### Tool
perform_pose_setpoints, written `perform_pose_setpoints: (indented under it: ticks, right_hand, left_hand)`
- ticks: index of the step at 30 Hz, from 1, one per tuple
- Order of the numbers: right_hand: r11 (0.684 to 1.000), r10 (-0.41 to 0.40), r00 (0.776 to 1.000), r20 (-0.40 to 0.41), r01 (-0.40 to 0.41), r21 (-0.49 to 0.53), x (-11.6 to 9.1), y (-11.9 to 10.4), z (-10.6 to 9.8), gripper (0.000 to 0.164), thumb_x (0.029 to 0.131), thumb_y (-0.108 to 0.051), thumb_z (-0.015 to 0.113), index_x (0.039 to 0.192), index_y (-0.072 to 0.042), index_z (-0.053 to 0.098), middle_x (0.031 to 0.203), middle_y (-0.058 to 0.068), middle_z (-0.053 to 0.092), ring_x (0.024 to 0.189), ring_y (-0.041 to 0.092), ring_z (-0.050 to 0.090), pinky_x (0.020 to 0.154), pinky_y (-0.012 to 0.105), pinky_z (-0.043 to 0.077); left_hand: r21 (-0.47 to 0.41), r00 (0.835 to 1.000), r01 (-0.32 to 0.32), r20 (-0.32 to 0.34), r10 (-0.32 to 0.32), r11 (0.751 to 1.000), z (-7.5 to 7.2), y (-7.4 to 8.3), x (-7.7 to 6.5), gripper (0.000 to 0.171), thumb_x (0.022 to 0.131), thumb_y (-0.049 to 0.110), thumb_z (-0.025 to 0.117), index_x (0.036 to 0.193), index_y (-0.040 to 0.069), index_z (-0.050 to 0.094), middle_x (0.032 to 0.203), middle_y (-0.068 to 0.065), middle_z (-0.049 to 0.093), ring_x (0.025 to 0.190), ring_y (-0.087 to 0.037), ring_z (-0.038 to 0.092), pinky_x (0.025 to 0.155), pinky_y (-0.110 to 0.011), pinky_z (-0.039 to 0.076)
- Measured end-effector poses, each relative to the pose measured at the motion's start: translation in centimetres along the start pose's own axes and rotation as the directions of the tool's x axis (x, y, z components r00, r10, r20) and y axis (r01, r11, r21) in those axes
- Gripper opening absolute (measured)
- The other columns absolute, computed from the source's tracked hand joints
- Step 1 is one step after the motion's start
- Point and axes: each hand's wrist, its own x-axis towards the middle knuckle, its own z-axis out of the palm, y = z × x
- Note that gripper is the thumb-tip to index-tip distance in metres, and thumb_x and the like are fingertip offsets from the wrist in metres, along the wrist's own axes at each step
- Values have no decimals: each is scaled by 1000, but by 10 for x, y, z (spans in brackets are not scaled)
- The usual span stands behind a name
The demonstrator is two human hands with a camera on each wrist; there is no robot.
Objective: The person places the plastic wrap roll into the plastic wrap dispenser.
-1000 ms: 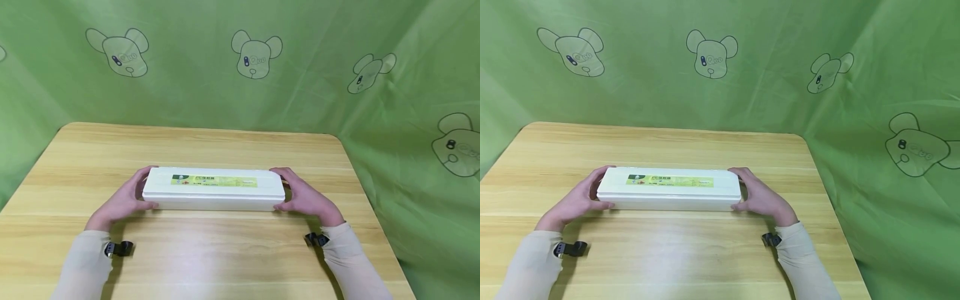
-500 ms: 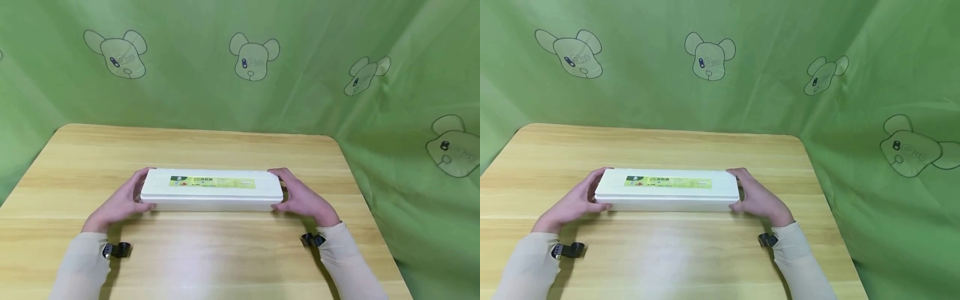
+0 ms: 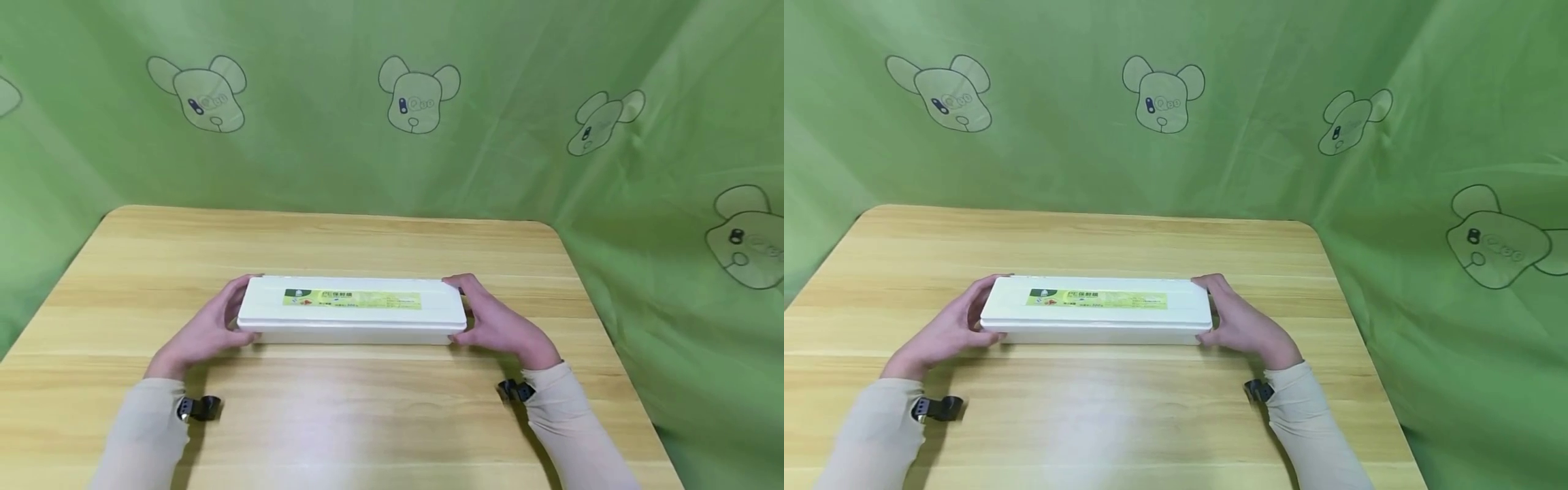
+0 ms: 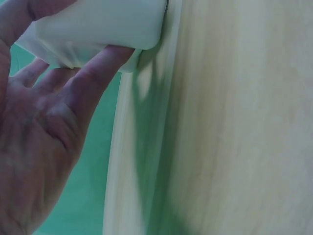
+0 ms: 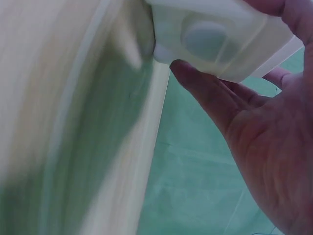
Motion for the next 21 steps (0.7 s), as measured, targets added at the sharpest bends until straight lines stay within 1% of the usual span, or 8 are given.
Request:
perform_pose_setpoints:
  ticks: [2, 4, 8, 12, 15, 17, 19, 21]
  right_hand:
    - [1000, 14, 1000, 7, -14, -1, 0, 1, 0, 91, 68, -3, 85, 142, -12, 33, 137, 5, 38, 125, 27, 44, 102, 47, 43]
    - [1000, 27, 1000, 16, -27, -4, -1, 2, 0, 92, 69, -5, 85, 143, -13, 32, 138, 6, 38, 126, 28, 44, 104, 48, 41]
    - [999, 41, 999, 27, -41, -8, -3, 4, -2, 104, 71, -12, 88, 152, -17, 24, 145, 8, 34, 133, 31, 37, 110, 52, 33]
    - [997, 56, 998, 41, -58, 56, -4, 5, -5, 115, 72, -27, 90, 158, -22, 12, 155, 9, 25, 139, 32, 29, 113, 54, 27]
    - [989, 77, 996, 50, -82, 125, -5, 7, -7, 117, 73, -33, 89, 158, -23, 10, 157, 9, 24, 141, 33, 27, 114, 54, 26]
    - [983, 90, 995, 50, -97, 154, -5, 7, -7, 114, 75, -35, 87, 158, -22, 11, 156, 10, 26, 141, 33, 27, 114, 55, 24]
    - [979, 102, 994, 49, -109, 172, -6, 8, -8, 109, 78, -33, 84, 158, -21, 12, 156, 13, 28, 141, 33, 27, 115, 55, 23]
    - [975, 114, 992, 51, -121, 187, -6, 8, -8, 103, 82, -32, 82, 158, -21, 13, 155, 15, 28, 141, 34, 26, 114, 56, 23]
  left_hand:
    - [-16, 1000, 3, 6, -3, 1000, 0, -1, 0, 103, 75, -4, 79, 155, 4, 14, 157, -18, 26, 141, -38, 28, 105, -11, 30]
    - [-34, 1000, 2, 16, -1, 999, -1, 0, 0, 103, 74, -6, 78, 155, 4, 14, 157, -19, 24, 142, -38, 25, 103, -9, 29]
    - [-68, 998, -21, 51, 25, 997, -3, 1, 2, 103, 72, -12, 75, 153, 1, 13, 158, -24, 17, 143, -43, 18, 104, -11, 29]
    - [-96, 997, -24, 67, 30, 995, -4, 2, 3, 103, 72, -13, 75, 153, 1, 13, 157, -25, 17, 142, -44, 18, 102, -14, 34]
    - [-95, 998, -8, 65, 15, 995, -3, 1, 3, 102, 75, -6, 78, 154, 4, 14, 156, -24, 21, 141, -43, 24, 102, -19, 39]
    - [-67, 998, 2, 57, 2, 998, -2, 1, 2, 99, 80, 2, 78, 155, 5, 13, 157, -22, 22, 141, -42, 25, 106, -27, 39]
    - [-34, 999, 17, 43, -15, 999, -1, 2, 2, 96, 84, 10, 77, 156, 7, 14, 158, -21, 21, 142, -40, 25, 110, -36, 34]
    - [-13, 999, 25, 34, -24, 1000, -1, 2, 2, 92, 88, 15, 74, 157, 9, 14, 159, -19, 20, 143, -39, 23, 113, -44, 28]
